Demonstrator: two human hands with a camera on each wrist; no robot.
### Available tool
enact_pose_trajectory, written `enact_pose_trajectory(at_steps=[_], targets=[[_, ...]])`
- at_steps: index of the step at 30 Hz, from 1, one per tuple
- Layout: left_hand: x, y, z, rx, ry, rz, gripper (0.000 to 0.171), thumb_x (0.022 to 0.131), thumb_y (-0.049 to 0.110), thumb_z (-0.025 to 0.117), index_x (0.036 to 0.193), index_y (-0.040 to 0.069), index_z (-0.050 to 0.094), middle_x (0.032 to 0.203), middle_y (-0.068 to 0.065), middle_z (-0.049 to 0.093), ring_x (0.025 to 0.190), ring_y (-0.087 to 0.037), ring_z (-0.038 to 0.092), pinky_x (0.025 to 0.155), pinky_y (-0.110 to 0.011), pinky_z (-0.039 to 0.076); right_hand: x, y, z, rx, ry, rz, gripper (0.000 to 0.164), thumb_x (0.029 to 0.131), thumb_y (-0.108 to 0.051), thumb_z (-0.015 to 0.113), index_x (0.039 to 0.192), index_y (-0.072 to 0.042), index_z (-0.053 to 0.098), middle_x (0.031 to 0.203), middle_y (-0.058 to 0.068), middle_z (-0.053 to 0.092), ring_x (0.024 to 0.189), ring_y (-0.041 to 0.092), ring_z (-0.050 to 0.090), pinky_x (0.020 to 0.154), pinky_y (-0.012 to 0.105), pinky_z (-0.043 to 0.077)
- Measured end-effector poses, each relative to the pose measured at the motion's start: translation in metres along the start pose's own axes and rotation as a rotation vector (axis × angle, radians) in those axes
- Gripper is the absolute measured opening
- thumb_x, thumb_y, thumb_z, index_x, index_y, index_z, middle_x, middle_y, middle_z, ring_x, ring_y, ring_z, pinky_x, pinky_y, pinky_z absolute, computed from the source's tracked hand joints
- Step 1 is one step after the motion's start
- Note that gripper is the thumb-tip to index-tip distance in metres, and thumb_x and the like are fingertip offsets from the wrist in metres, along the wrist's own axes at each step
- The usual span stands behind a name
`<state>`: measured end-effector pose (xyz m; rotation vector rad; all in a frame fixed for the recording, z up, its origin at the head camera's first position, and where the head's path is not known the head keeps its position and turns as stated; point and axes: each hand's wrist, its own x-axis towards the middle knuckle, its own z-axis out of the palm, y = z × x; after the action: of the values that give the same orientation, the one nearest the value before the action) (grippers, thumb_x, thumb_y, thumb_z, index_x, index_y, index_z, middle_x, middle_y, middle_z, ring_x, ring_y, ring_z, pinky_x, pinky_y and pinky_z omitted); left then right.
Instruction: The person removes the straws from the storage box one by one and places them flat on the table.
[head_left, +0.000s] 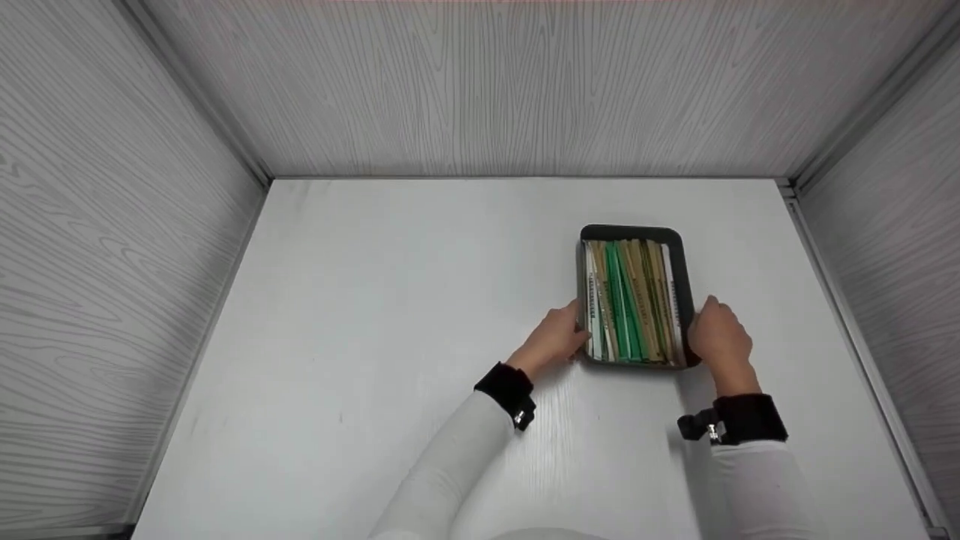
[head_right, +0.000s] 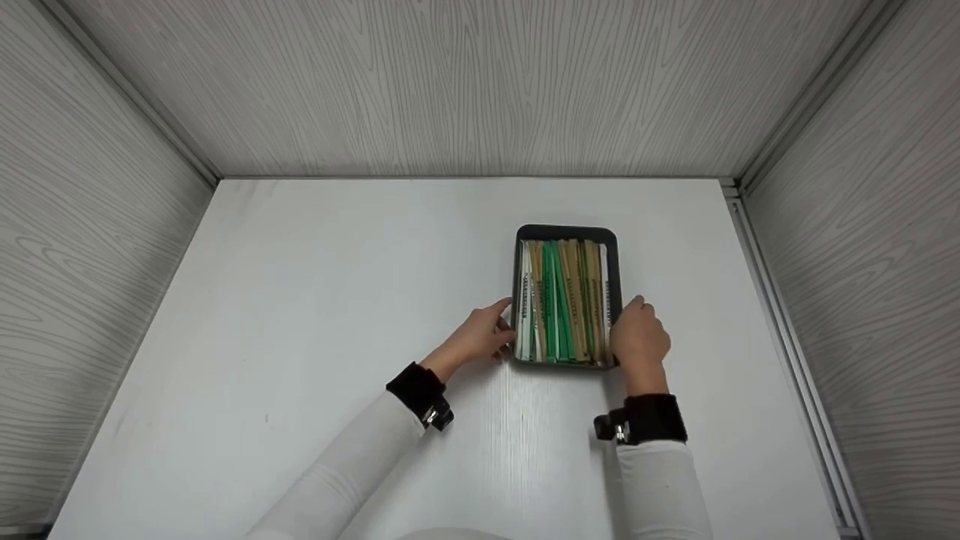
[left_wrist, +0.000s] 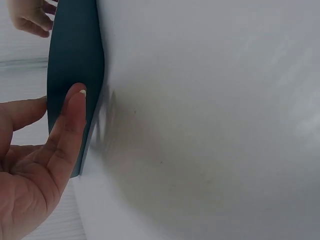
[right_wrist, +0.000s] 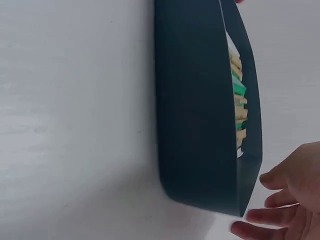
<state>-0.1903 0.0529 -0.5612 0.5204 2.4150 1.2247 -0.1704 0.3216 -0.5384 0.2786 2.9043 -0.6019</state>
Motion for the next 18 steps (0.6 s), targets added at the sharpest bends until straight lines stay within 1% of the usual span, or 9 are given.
enact_pose_trajectory(at_steps=[2,3,6,10,13,18], targets=[[0.0,0.0,-0.001,0.001,0.005,0.008,0.051,0.097,0.005,0.056,0.145,0.005,0.04,0.081,-0.007,0.069,0.06,-0.02,0.066,0.049,-0.025,0.049,0.002,0.002,0.001,0.031,-0.072,0.03,0.045,0.101,-0.007,0.034,0.14,0.016,0.037,0.124,0.038,0.051,0.102,0.05,0.057,0.073,0.054,0.051],[0.0,0.0,-0.002,0.001,0.009,0.009,0.051,0.096,0.004,0.056,0.145,0.005,0.04,0.081,-0.007,0.068,0.059,-0.019,0.066,0.048,-0.026,0.049,0.002,0.002,0.002,0.042,-0.087,0.032,0.044,0.101,-0.007,0.033,0.139,0.014,0.04,0.122,0.037,0.053,0.1,0.049,0.059,0.072,0.052,0.052],[0.0,-0.002,-0.005,0.008,0.021,0.008,0.051,0.095,0.002,0.056,0.144,0.006,0.042,0.082,-0.006,0.067,0.056,-0.016,0.063,0.047,-0.026,0.049,0.004,-0.002,0.005,0.064,-0.079,0.022,0.042,0.099,-0.005,0.035,0.137,0.012,0.046,0.119,0.035,0.057,0.095,0.045,0.062,0.068,0.049,0.053],[-0.002,-0.006,-0.012,0.043,0.034,-0.003,0.048,0.093,0.002,0.056,0.14,0.004,0.046,0.08,-0.003,0.065,0.053,-0.011,0.059,0.048,-0.026,0.049,0.003,-0.007,0.008,0.081,-0.074,-0.001,0.041,0.1,-0.006,0.035,0.135,0.012,0.048,0.119,0.035,0.058,0.096,0.044,0.062,0.071,0.048,0.052],[-0.007,-0.012,-0.019,0.042,0.035,-0.013,0.047,0.093,0.001,0.056,0.139,0.004,0.047,0.08,-0.004,0.064,0.054,-0.014,0.06,0.047,-0.027,0.05,0.002,-0.012,0.013,0.108,-0.094,-0.026,0.041,0.102,-0.01,0.034,0.134,0.012,0.048,0.118,0.034,0.058,0.096,0.041,0.062,0.072,0.048,0.051],[-0.019,-0.022,-0.033,0.001,0.02,-0.064,0.056,0.094,0.001,0.057,0.147,0.004,0.039,0.081,-0.008,0.065,0.059,-0.023,0.065,0.047,-0.03,0.051,0.001,-0.021,0.021,0.138,-0.102,-0.103,0.039,0.104,-0.011,0.036,0.131,0.013,0.05,0.119,0.033,0.058,0.102,0.042,0.06,0.08,0.052,0.049]])
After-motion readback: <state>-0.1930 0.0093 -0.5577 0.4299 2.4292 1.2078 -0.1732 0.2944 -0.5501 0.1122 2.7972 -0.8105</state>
